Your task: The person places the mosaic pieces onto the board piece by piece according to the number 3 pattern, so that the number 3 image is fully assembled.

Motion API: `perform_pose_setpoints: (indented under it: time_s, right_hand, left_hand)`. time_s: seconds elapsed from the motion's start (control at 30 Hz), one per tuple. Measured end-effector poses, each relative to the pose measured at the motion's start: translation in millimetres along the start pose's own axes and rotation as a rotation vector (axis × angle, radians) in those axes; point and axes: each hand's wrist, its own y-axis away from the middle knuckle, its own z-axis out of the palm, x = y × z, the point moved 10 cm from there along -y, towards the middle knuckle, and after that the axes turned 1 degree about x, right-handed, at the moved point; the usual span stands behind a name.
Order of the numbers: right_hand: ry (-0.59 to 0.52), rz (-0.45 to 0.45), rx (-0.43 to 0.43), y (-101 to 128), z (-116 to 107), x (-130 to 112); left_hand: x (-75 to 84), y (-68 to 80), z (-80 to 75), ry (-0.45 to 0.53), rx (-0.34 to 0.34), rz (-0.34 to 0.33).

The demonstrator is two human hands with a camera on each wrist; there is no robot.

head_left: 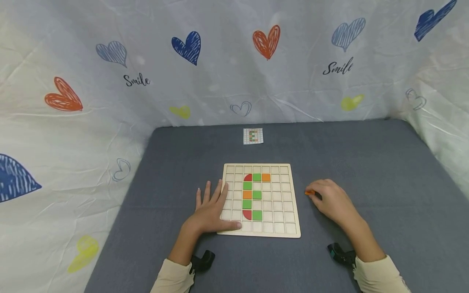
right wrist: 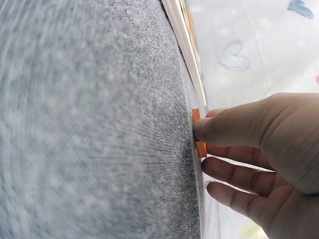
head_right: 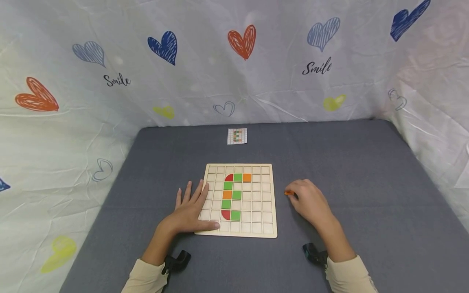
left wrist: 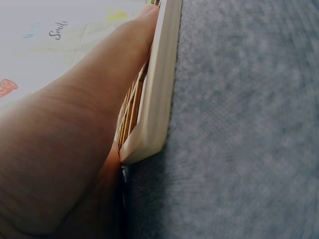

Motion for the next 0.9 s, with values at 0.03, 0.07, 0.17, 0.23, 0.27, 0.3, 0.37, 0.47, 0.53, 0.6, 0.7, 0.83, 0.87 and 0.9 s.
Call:
perform_pose_setpoints:
  time_s: [0.03, 0.07, 0.17, 0.23, 0.27, 0.3, 0.37, 0.47, 0.53, 0.6, 0.7, 0.83, 0.87, 0.9]
  right_hand:
    - [-0.001, 0.007, -0.003, 0, 0, 0]
    - [-0.003, 0.012, -0.007, 0, 1, 0]
    - [-0.011, 0.026, -0.022, 1, 3, 1]
    - [-0.017, 0.028, -0.032, 1, 4, 0]
    - [-0.024, 0.026, -0.036, 1, 4, -1]
    - [-0.032, 0.021, -0.039, 1, 5, -2]
    - [-0.049, 0.008, -0.045, 0, 5, -6]
    - [-0.071, -0.014, -0.046, -1, 5, -12]
    - [-0.078, -0.026, -0.049, -1, 5, -18]
    - [-0.082, -0.027, -0.053, -2, 5, -22]
    - [-0.096, -0.028, -0.061, -2, 6, -29]
    - [-0.126, -0.061, -0.067, -3, 9, -39]
    - [-0.134, -0.074, -0.065, -3, 10, -42]
    - [-0.137, -0.084, -0.062, -3, 11, -44]
  left_hand:
    - [0.0, -0.1, 0.1, 0.0, -0.002, 0.0]
    - [0.1, 0.0, 0.1, 0.0, -0.003, 0.0]
    - [0.0, 0.2, 0.5, 0.001, -0.005, 0.0]
    - [0.0, 0.3, 0.6, 0.006, -0.006, 0.001]
    - [0.1, 0.4, 0.4, 0.01, -0.004, 0.001]
    - [0.1, 0.4, 0.3, 0.014, -0.003, 0.001]
    - [0.1, 0.4, -0.2, 0.02, 0.001, 0.001]
    - [0.0, 0.1, -0.8, 0.022, 0.009, 0.002]
    - [0.0, -0.2, -0.5, 0.02, 0.009, 0.002]
    - [0.0, -0.4, -0.2, 0.019, 0.007, 0.002]
    - [-0.1, -0.8, -0.4, 0.022, 0.007, 0.001]
    - [-1.4, -1.0, 0.3, 0.027, 0.003, -0.005]
    - [-1.8, -1.0, 0.8, 0.026, 0.0, -0.008]
    - [-2.0, -1.2, 0.9, 0.027, -0.002, -0.01]
